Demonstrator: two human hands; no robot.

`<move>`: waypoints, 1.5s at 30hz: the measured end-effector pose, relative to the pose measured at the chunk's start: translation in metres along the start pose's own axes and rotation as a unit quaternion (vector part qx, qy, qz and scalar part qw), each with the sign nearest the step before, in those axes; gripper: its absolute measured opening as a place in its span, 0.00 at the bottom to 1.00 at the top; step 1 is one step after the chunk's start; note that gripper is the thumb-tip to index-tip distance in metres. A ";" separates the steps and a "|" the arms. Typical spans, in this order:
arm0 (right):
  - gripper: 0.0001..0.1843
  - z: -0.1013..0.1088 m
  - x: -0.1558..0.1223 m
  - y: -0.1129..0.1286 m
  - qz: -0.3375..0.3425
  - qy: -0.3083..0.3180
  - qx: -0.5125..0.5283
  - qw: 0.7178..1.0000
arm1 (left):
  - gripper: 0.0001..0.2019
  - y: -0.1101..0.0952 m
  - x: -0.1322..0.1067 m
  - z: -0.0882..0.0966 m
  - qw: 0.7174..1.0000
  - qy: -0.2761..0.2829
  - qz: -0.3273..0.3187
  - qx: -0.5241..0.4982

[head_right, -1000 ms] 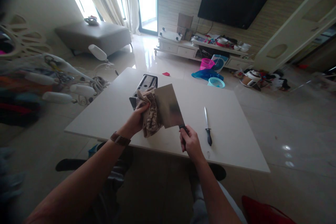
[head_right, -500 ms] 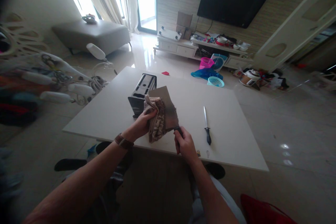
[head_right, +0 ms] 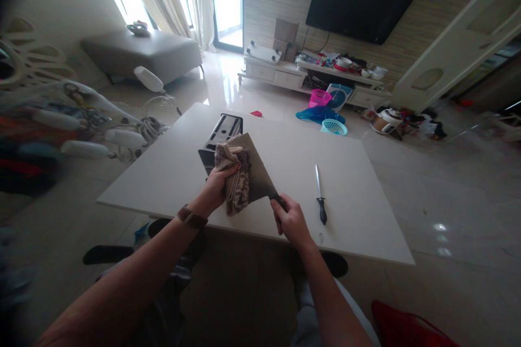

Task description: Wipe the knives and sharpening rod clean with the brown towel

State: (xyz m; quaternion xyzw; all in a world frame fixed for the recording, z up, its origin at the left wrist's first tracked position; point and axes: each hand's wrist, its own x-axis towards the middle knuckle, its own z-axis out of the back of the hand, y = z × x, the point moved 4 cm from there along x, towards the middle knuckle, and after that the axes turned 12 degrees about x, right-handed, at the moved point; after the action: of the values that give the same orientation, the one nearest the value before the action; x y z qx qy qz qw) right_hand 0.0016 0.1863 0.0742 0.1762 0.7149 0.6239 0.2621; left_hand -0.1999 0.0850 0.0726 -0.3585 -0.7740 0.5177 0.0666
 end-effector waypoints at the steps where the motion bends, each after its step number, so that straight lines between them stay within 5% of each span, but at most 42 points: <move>1: 0.20 0.002 -0.001 0.001 -0.002 0.001 -0.002 1.000 | 0.20 -0.002 0.001 0.002 1.000 -0.004 -0.006 -0.002; 13: 0.18 0.028 -0.006 0.008 -0.041 0.021 0.012 0.999 | 0.19 -0.023 0.014 0.021 0.996 -0.051 -0.054 -0.049; 19: 0.20 0.035 -0.006 0.005 -0.037 -0.029 0.152 0.987 | 0.22 -0.035 0.015 0.023 0.995 -0.013 -0.051 -0.087; 26: 0.21 0.019 -0.001 0.003 -0.028 -0.061 0.193 0.979 | 0.23 -0.004 -0.008 -0.007 0.993 0.116 0.012 -0.018; 31: 0.19 0.005 -0.001 -0.010 -0.013 -0.052 0.162 0.985 | 0.22 0.025 -0.020 -0.025 0.986 0.156 0.057 0.007; 39: 0.20 -0.007 -0.001 -0.016 0.007 -0.046 0.117 0.992 | 0.21 0.037 -0.019 -0.023 0.997 0.066 0.031 0.027; 45: 0.20 -0.002 0.000 -0.009 -0.001 -0.041 0.107 0.993 | 0.21 0.031 -0.018 -0.021 0.996 0.078 0.022 0.050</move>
State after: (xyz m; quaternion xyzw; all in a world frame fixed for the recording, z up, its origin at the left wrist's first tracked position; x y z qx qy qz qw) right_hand 0.0011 0.1832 0.0651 0.2283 0.7662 0.5359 0.2716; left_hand -0.1612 0.0959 0.0607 -0.4108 -0.7317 0.5275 0.1327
